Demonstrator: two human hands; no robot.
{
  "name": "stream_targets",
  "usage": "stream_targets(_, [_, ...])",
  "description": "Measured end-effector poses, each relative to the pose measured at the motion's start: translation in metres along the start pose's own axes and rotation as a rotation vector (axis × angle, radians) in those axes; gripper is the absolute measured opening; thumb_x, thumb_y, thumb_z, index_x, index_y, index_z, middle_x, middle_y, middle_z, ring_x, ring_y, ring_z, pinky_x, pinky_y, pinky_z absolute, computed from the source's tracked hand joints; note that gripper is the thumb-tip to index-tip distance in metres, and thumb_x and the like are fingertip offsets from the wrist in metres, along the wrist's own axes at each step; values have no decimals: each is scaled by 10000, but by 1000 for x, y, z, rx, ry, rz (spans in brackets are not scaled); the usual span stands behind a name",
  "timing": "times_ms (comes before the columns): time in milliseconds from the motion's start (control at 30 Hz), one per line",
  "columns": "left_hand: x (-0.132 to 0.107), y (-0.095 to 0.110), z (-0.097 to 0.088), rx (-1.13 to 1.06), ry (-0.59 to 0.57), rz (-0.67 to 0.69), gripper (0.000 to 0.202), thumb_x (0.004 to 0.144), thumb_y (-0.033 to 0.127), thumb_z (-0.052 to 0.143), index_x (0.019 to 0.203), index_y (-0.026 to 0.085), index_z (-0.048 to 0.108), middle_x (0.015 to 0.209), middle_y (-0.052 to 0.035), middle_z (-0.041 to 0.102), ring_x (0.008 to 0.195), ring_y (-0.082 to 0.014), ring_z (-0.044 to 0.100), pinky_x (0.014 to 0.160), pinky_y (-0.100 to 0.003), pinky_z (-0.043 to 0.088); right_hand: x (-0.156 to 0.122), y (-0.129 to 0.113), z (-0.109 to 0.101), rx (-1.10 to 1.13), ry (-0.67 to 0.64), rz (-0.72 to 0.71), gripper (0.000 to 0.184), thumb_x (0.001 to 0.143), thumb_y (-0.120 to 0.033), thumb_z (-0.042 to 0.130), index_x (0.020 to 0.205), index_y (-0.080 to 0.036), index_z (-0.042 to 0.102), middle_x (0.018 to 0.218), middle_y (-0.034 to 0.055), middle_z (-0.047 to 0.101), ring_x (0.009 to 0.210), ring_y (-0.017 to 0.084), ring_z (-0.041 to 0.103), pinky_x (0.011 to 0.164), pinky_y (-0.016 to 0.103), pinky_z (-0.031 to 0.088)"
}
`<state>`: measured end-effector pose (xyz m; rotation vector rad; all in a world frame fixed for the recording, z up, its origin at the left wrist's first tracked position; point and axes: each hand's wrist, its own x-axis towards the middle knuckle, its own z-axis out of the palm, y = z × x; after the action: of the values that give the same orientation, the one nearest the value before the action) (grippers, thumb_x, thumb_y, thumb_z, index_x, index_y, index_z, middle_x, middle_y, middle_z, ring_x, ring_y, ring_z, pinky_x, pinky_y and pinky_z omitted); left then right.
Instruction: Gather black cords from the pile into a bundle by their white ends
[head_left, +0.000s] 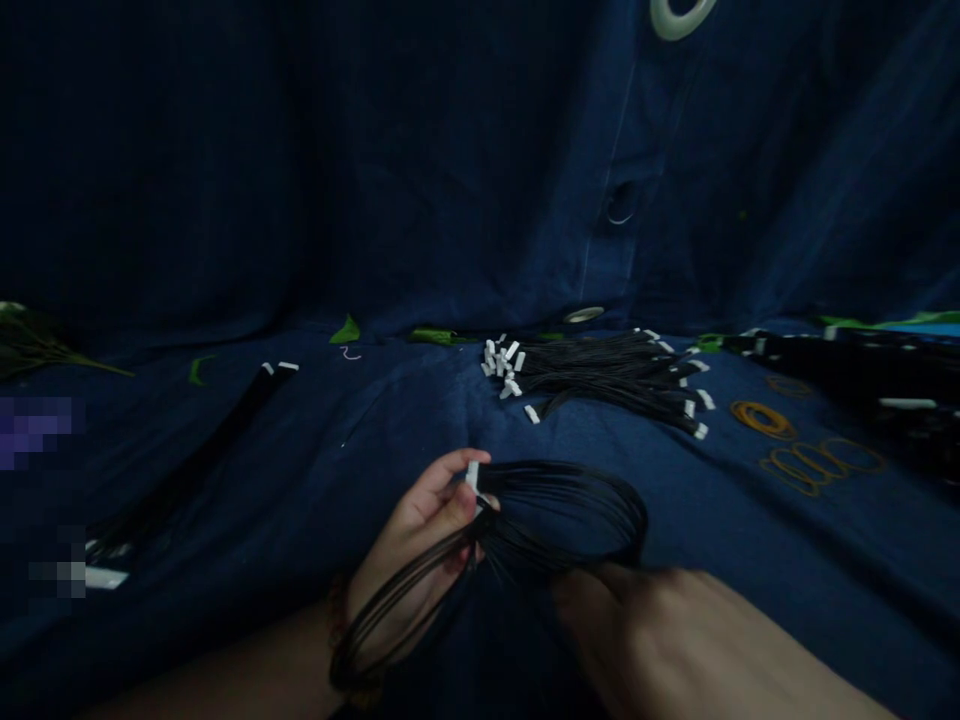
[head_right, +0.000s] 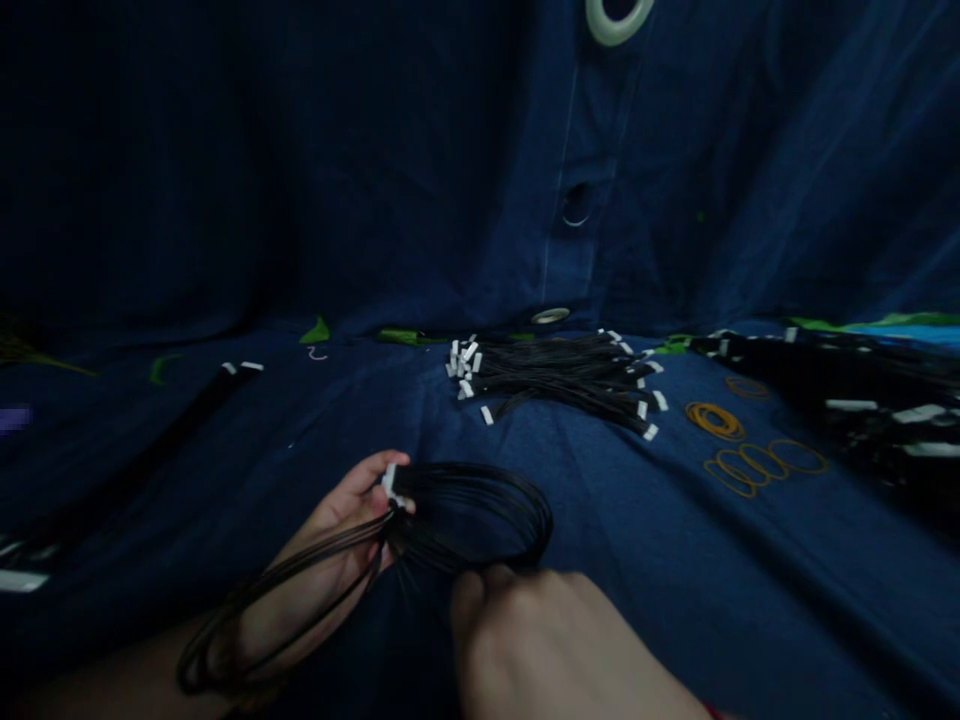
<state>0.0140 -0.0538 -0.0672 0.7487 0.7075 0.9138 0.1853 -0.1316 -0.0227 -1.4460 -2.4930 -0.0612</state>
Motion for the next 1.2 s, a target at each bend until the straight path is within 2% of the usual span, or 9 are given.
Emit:
stream_targets(200, [-1, -3, -3, 11, -97, 7, 288, 756, 305, 673, 1020, 230, 584, 640, 23, 564, 513, -56, 434, 483, -167, 329, 20, -6, 5, 398, -166, 303, 215, 809, -129, 469, 706, -221, 633, 683, -4, 670, 585, 133, 609, 519, 217, 398])
stream_targets(533, [1, -4, -3, 23, -64, 29, 297, 756, 283, 676, 1030, 223, 577, 673, 21, 581, 524, -54, 456, 485, -161, 335, 20, -5, 2, 374, -97, 319, 199, 824, -160, 420, 777, -207, 607, 694, 17, 637, 584, 165, 597, 538, 272, 378])
stream_targets(633, [3, -5, -4, 49, -27, 29, 310, 756, 294, 676, 1036, 221, 566, 649, 34, 562, 505, -50, 441, 468, -159, 321, 23, 4, -5, 747, -110, 367, 211, 813, -166, 437, 971, -210, 569, 691, -10, 597, 588, 136, 575, 552, 245, 413])
stream_targets(767, [5, -4, -6, 58, -30, 27, 350, 745, 317, 683, 1052, 217, 548, 702, 12, 593, 535, -67, 481, 493, -175, 349, 29, 32, -18, 1628, -347, 308, 138, 785, -189, 456, 830, -152, 581, 639, -16, 532, 502, 76, 506, 509, 196, 412])
stream_targets(833, [5, -3, -5, 38, -10, 44, 351, 750, 314, 679, 1059, 218, 543, 725, 8, 598, 514, -56, 467, 481, -172, 341, 32, 46, -23, 1753, -213, 249, 109, 762, -195, 529, 831, -155, 603, 696, -3, 563, 584, 86, 540, 569, 210, 434])
stream_targets(967, [3, -3, -3, 29, 18, 78, 347, 748, 291, 682, 1056, 205, 549, 686, 22, 567, 503, -53, 450, 470, -166, 338, 33, 62, -30, 1279, 248, 260, 96, 807, -246, 613, 753, -189, 667, 747, 6, 605, 699, 100, 551, 656, 205, 451])
stream_targets(1067, [1, -4, -2, 68, 4, 83, 367, 724, 323, 700, 1037, 199, 555, 673, 22, 559, 495, -57, 441, 451, -170, 321, 31, 61, -41, 1235, 641, 244, 120, 844, -296, 574, 788, -257, 672, 914, -3, 611, 887, 121, 557, 829, 247, 448])
stream_targets(1133, [1, -6, -2, 102, -16, 81, 392, 712, 371, 700, 1033, 197, 558, 685, 14, 570, 477, -54, 426, 434, -174, 297, 28, 56, -51, 1375, 717, 329, 180, 905, -286, 460, 898, -304, 639, 852, -15, 596, 779, 100, 574, 768, 238, 478])
stream_targets(1200, [0, -7, -2, 123, -13, 89, 394, 710, 392, 697, 1025, 198, 563, 694, 10, 576, 469, -49, 411, 433, -177, 284, 25, 49, -58, 1460, 660, 403, 223, 930, -268, 377, 957, -306, 595, 654, -31, 538, 535, 81, 517, 567, 195, 480])
